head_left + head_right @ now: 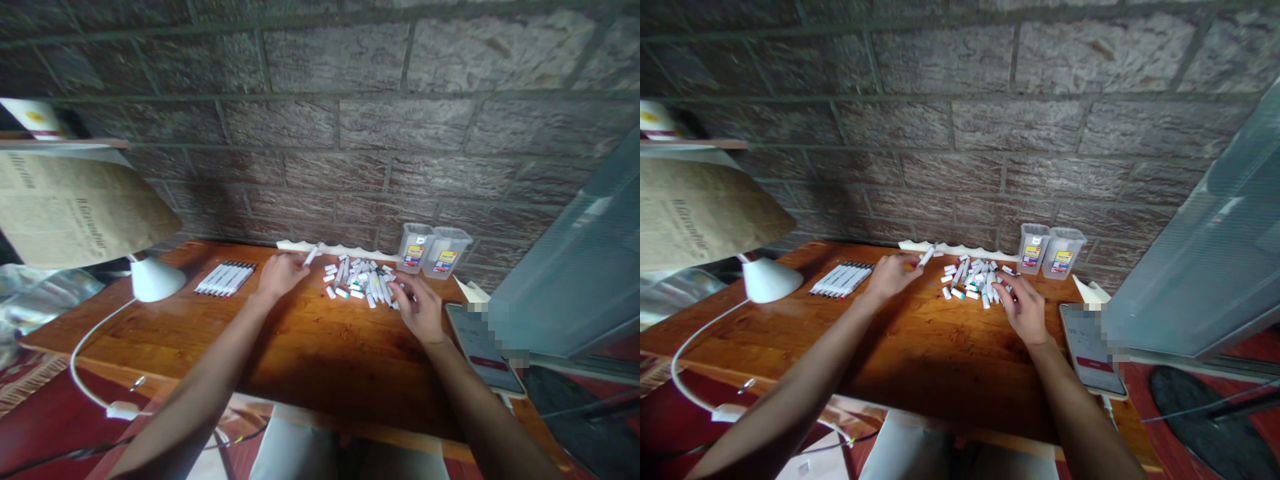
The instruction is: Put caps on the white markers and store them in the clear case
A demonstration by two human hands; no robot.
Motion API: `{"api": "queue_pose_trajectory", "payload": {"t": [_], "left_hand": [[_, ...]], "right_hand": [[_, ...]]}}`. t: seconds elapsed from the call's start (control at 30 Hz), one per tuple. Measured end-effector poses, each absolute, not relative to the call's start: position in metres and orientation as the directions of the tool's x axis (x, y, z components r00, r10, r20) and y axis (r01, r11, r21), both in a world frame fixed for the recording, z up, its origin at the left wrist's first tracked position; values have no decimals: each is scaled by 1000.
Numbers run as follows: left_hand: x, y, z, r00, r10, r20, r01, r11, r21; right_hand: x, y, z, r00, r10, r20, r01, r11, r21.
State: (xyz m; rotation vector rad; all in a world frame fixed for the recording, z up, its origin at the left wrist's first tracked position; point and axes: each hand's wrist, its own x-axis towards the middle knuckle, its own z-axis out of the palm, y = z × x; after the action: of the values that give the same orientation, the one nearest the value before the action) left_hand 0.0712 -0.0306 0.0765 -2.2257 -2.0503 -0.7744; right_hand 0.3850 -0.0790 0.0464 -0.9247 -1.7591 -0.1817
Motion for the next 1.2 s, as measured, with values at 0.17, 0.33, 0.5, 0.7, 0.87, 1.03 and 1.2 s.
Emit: {"api": "queue_pose_trajectory", "payload": {"t": [0.17, 0.33, 0.5, 0.7, 0.87, 1.03, 1.2], "left_hand": [[24, -63, 56, -104, 960, 258, 992, 82, 93], [19, -75, 40, -152, 961, 231, 988, 143, 55], [8, -68, 35, -261, 925, 277, 965, 240, 105], [-11, -64, 30, -354, 886, 299, 935, 328, 135], [-13, -63, 28, -394, 862, 319, 918, 358, 169], [-14, -65, 31, -457, 838, 298, 888, 411, 206], [-19, -66, 32, -513, 813, 275, 856, 463, 229]], "right_hand": [[382, -78, 45, -118, 543, 832, 656, 671, -345], [382, -74, 37, -179, 587, 790, 680, 654, -332], [388, -69, 25, -170, 693, 701, 665, 606, -438], [390, -63, 19, -130, 771, 624, 643, 544, -539], [388, -62, 19, -71, 828, 556, 603, 480, -637], [388, -61, 16, -34, 848, 529, 567, 452, -688], [389, -62, 17, -30, 882, 471, 599, 393, -698]]}}
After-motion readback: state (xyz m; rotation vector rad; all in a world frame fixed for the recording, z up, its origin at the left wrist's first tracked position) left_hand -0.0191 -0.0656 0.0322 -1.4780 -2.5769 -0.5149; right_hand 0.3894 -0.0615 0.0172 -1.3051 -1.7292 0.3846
